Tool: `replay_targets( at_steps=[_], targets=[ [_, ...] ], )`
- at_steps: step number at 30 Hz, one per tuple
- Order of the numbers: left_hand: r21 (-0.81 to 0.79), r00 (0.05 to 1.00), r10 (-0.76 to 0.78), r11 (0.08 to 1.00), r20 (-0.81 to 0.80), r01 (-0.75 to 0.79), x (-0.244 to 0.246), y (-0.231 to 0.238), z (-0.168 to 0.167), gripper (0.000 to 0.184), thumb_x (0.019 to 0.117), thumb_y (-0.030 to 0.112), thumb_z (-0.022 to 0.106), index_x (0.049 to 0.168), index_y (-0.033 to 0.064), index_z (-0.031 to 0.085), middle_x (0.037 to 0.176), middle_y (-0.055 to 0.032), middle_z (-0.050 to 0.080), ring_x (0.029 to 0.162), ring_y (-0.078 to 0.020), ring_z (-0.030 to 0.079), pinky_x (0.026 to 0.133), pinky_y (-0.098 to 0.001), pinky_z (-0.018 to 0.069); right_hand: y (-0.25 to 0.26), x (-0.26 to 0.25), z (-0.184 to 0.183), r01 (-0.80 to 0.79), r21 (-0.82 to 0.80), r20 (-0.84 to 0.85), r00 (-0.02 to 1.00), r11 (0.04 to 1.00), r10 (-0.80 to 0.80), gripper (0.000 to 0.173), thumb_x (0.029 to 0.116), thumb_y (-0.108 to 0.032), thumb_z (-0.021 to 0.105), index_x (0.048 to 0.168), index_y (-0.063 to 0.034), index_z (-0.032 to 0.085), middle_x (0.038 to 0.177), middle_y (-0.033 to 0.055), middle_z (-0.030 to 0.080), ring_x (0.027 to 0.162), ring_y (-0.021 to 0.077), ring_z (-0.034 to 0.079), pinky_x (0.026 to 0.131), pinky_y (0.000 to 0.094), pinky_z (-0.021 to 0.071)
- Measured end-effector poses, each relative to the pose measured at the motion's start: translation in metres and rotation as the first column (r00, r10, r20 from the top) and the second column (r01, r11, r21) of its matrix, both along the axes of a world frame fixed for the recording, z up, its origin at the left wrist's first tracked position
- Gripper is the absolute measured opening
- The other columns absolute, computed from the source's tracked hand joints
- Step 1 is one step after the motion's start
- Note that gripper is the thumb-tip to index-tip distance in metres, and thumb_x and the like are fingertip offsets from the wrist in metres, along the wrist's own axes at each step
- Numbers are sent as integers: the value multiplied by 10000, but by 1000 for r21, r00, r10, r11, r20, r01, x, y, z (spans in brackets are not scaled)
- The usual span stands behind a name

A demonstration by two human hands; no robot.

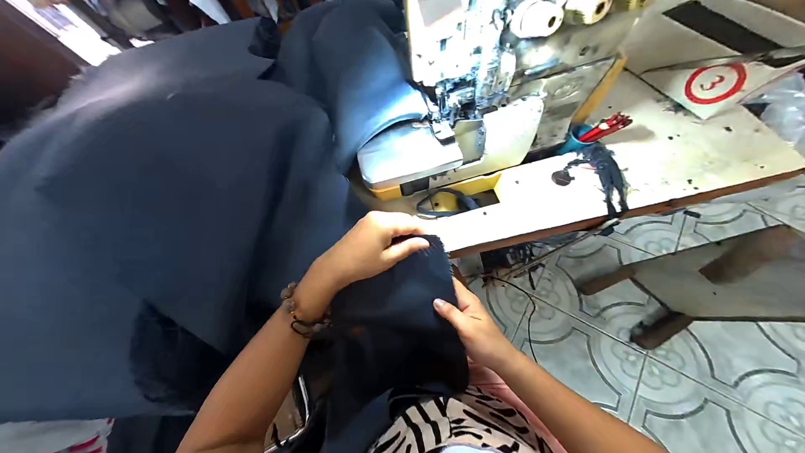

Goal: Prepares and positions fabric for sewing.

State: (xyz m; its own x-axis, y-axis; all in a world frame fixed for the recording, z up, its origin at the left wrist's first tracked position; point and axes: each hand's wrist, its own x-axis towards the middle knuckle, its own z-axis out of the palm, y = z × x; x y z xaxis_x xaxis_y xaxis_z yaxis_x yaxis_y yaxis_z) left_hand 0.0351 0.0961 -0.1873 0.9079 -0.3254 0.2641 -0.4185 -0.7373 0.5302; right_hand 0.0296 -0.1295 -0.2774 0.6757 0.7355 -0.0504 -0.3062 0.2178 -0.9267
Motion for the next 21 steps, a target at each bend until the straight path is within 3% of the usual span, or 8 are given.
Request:
replay_targets(
  at_steps=[3,8,12,15,18,21],
  targets=[
    [-159,998,32,986,-45,-39,-2,0,6,115,963,112,674,935,33,753,869,1,713,802,-4,653,741,-164,550,3,21,1,-100,70,57,994,993,96,322,1039,-48,441,1339,39,515,1160,-9,695,1065,27,666,980,252,555],
    [-72,999,50,996,7,-49,-3,-5,10,182,999,122,614,908,27,739,769,11,641,681,7,561,637,-143,479,19,50,27,-213,67,56,976,975,209,167,1044,-103,475,1133,-79,614,962,-67,720,907,6,689,861,235,585],
    [7,999,25,1000,43,-26,-7,-10,13,167,1001,114,611,939,19,734,763,0,614,684,-17,555,647,-154,481,28,60,39,-250,79,33,968,965,248,169,1013,-111,543,1160,-78,621,981,-42,727,929,30,694,881,253,583],
    [88,992,1,996,125,-12,-13,-14,8,201,1001,136,583,984,44,761,843,-36,642,787,-120,601,726,-281,494,34,54,40,-177,65,74,982,982,172,158,1009,-57,539,1131,-75,639,994,-51,704,964,6,662,907,234,553],
    [89,975,-51,995,214,32,-17,-15,-3,223,1006,182,586,969,68,774,842,-37,587,767,-114,563,666,-244,487,31,42,40,-75,9,168,983,997,72,149,1005,-27,535,1059,-77,665,953,-66,685,938,-22,640,895,202,539],
    [159,967,-153,980,203,122,-16,-24,-4,341,964,389,654,928,50,676,771,-44,627,738,-155,624,703,-317,531,9,31,39,34,-131,349,937,991,14,184,1015,-76,507,1007,-61,690,882,-80,685,858,-73,630,819,159,533]
  ],
)
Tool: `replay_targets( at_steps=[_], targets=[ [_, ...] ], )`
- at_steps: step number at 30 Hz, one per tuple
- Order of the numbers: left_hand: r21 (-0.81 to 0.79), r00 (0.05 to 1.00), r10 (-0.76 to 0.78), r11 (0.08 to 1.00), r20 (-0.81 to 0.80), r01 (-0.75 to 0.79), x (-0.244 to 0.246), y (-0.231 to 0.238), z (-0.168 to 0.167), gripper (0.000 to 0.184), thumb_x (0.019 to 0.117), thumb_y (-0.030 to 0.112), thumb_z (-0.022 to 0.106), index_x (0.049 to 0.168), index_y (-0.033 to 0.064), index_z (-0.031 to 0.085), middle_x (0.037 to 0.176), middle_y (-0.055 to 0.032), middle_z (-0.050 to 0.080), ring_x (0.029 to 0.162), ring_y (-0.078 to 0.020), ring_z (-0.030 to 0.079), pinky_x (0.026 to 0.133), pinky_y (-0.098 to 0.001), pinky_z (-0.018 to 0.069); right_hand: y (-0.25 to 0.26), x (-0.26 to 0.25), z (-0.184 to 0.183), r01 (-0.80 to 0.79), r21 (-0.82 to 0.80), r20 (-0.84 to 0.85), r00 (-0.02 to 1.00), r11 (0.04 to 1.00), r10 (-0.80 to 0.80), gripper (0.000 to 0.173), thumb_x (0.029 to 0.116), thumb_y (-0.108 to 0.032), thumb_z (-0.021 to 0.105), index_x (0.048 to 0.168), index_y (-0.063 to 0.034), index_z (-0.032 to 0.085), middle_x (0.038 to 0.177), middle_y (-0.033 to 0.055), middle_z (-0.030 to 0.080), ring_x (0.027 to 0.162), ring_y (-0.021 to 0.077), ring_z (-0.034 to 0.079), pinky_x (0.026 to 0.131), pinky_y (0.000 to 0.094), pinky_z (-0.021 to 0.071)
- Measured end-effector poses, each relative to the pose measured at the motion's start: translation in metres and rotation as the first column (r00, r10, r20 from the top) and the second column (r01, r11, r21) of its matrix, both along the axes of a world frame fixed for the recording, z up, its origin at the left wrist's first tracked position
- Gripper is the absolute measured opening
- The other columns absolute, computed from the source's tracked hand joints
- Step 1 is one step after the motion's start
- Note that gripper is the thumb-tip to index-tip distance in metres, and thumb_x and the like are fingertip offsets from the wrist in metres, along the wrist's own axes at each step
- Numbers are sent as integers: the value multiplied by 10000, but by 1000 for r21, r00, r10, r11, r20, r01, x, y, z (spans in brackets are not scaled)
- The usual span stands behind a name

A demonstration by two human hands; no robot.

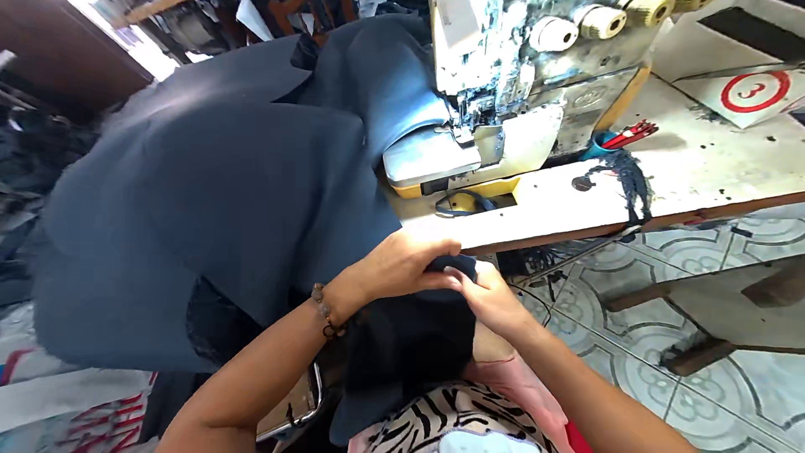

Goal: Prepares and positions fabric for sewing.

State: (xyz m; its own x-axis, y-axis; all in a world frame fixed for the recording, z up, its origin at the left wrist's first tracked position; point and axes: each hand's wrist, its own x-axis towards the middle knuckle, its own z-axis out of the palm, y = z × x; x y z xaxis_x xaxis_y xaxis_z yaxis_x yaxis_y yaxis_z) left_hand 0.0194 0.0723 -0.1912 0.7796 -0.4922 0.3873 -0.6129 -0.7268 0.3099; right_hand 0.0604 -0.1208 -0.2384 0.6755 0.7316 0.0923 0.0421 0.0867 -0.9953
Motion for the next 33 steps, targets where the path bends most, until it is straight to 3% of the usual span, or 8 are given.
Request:
replay_targets(
  at_steps=[4,6,8,10,15,21,28,33],
  targets=[
    [214,997,-38,975,-63,50,9,5,16,475,885,555,671,844,83,697,723,-32,650,702,-189,628,751,-433,469,-62,7,13,83,115,331,936,990,-117,227,1067,-279,505,1072,-164,700,984,-148,691,951,-96,623,874,148,533],
    [297,998,9,955,-68,12,14,20,31,369,910,451,710,834,92,671,740,-48,659,733,-222,645,822,-497,480,-100,20,33,153,190,281,938,970,-203,194,1044,-376,539,1119,-354,716,1043,-228,691,974,-95,628,863,146,537],
    [327,990,103,943,-96,-66,11,40,42,270,910,343,743,871,79,703,767,-74,691,774,-262,678,879,-567,484,-136,26,49,311,247,87,936,918,-341,151,995,-348,618,1072,-401,737,1005,-230,712,918,-90,651,805,134,553],
    [295,964,200,945,-173,-143,-5,61,44,219,914,292,736,909,73,731,807,-81,714,815,-258,697,912,-575,487,-166,38,44,507,268,-122,861,819,-493,153,1002,-249,592,1035,-345,706,960,-191,737,884,-70,678,785,148,575],
    [-265,856,266,874,-444,-408,-69,72,36,50,931,50,690,959,23,721,875,10,713,784,-14,667,733,-197,577,-204,84,4,589,266,-315,801,763,-509,325,1105,-217,342,1096,-220,667,1004,-97,738,945,0,695,853,226,594],
    [-568,819,346,594,-458,-569,-99,53,36,191,890,-25,716,1044,74,662,830,23,727,675,-23,671,610,-186,576,-186,87,4,667,88,-321,722,740,-613,245,1099,-236,385,1138,-208,626,992,-108,731,949,5,694,863,242,591],
    [-551,791,439,567,-427,-612,-114,35,59,349,868,-54,743,1158,65,588,844,3,730,659,-27,678,592,-179,572,-167,69,34,697,40,-329,686,716,-649,320,1109,-128,267,1310,-10,487,1124,30,661,1046,72,663,972,307,534],
    [-402,778,552,666,-300,-628,-130,35,90,280,893,25,755,1132,48,613,831,-7,724,674,-38,681,613,-196,581,-191,87,12,604,49,-250,778,795,-576,241,1085,-139,363,1256,-89,526,1055,-41,707,991,49,692,924,290,577]
  ],
)
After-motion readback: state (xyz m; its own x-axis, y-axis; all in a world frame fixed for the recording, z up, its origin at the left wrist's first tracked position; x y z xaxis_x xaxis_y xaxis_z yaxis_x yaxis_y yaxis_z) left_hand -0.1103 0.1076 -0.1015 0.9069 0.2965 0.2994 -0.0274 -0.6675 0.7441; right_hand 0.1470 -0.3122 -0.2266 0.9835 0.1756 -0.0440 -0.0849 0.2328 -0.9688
